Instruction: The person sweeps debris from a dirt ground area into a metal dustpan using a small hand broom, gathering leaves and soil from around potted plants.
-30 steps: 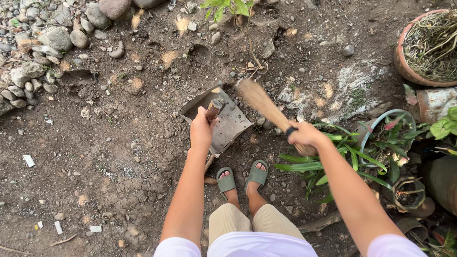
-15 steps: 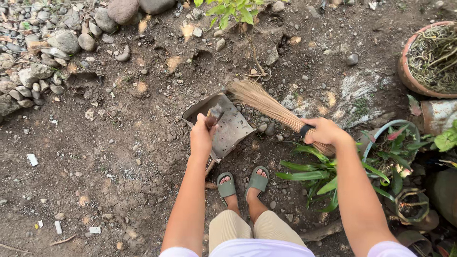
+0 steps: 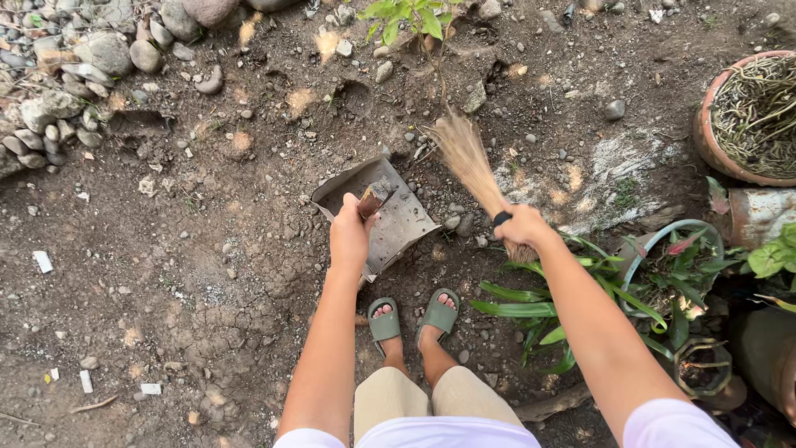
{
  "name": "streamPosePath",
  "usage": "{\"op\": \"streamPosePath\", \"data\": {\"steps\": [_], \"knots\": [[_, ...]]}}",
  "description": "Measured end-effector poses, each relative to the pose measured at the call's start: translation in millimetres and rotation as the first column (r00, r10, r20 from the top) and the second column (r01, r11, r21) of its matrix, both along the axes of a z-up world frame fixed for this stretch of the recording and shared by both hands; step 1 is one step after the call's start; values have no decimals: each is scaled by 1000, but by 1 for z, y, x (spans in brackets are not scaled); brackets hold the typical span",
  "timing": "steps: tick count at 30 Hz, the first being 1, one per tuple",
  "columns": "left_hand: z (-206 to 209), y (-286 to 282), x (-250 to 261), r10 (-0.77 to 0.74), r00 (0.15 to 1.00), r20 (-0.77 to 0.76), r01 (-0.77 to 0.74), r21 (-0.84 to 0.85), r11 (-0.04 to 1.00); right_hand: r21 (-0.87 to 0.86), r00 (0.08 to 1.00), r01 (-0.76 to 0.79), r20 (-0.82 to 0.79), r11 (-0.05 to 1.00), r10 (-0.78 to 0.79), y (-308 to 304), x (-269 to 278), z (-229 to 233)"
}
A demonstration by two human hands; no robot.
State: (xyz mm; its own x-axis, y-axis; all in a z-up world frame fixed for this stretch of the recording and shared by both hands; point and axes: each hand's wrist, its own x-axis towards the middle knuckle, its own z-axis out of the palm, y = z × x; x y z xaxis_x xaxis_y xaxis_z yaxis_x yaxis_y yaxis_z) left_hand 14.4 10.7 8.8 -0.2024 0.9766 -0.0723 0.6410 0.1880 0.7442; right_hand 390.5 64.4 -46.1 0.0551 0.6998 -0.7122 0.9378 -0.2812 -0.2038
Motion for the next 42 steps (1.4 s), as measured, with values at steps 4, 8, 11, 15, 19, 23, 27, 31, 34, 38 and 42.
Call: {"op": "streamPosePath", "data": {"steps": [4,8,11,15,19,23,27,31,34,38,42], "knots": [[-1,2,2,-3,1000,-2,3,-4,1000,-165,1000,-27,1,986,27,-5,25,42],[-1,7,6,4,1000,0,-4,-23,1000,-93,965,111,-228,989,-130,-6,64,70],[-1,8,6,5,1000,-7,-5,-21,1000,-2,964,186,-193,983,-183,-5,50,47],[0,5,5,18,1000,1,-18,-13,1000,86,974,157,-180,984,-139,8,16,-1],[3,4,2,11,1000,16,-11,-7,1000,-81,962,165,-205,983,-178,9,16,19],[3,2,3,7,1000,10,-7,0,1000,-104,918,241,-297,965,-261,5,48,68],[3,6,4,2,1000,-8,-2,-26,1000,-77,888,351,-289,933,-358,0,29,40],[4,3,2,-12,1000,-7,13,44,999,-76,952,213,-206,974,-225,-14,5,1],[6,2,1,-3,1000,8,3,20,1000,-158,973,112,-184,981,-140,-19,19,21],[5,2,4,6,1000,10,-6,-16,1000,-141,969,57,-232,988,-89,-24,49,66],[2,3,3,0,1000,3,0,-15,1000,4,962,147,-231,989,-142,-19,35,65]]}}
